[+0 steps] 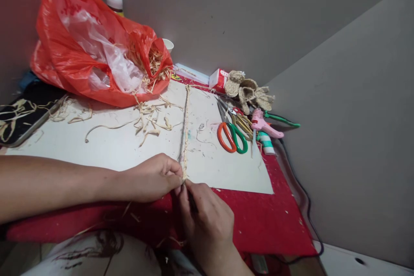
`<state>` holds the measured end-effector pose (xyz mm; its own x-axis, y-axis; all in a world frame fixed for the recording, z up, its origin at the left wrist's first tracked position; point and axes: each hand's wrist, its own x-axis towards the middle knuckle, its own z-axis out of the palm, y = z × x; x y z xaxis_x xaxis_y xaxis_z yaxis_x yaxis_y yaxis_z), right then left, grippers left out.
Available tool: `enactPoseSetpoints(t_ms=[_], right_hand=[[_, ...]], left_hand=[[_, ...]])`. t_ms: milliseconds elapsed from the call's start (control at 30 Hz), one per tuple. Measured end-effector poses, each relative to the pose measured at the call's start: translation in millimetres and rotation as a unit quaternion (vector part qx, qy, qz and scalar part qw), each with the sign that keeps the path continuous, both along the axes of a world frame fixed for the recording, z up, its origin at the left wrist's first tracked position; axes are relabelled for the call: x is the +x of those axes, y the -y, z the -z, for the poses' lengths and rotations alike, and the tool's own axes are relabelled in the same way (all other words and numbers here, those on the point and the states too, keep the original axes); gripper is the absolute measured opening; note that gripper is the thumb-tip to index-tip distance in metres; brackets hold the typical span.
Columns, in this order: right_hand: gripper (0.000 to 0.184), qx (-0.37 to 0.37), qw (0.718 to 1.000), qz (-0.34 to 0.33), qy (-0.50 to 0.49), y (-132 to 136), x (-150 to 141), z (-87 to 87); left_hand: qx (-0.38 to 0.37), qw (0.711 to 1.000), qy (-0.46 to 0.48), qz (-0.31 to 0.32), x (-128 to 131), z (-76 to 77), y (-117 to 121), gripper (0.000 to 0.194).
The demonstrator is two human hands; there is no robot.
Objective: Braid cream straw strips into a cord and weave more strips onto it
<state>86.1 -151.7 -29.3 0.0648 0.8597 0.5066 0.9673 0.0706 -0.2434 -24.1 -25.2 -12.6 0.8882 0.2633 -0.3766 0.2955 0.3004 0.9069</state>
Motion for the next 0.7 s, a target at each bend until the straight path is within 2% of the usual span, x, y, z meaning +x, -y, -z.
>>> enactPoseSetpoints(t_ms=[200, 333, 533, 700], right_hand=[[0.018, -0.059, 0.998, 0.035, 0.014, 5.3, -7.0, 0.7], [0.026, -0.076, 0.995, 0.038, 0.06, 6.2, -12.2, -1.4], [0.039, -0.08, 0.982, 0.062, 0.16, 4.1, -14.5, -3.9], [0.048, -0.092, 0.98, 0.055, 0.17, 7.8, -12.7, -1.6]], left_hand=[[-0.002, 1.0, -0.01, -0.005, -1.5, 6.5, 3.4, 0.016], [-0.001, 1.0, -0.015, -0.024, -1.6, 8.3, 4.0, 0.017], [-0.015, 0.997, 0.003, -0.075, -0.1, -1.4, 0.9, 0.023], [-0.029, 0.994, -0.015, -0.108, -0.4, -8.6, 2.2, 0.024]])
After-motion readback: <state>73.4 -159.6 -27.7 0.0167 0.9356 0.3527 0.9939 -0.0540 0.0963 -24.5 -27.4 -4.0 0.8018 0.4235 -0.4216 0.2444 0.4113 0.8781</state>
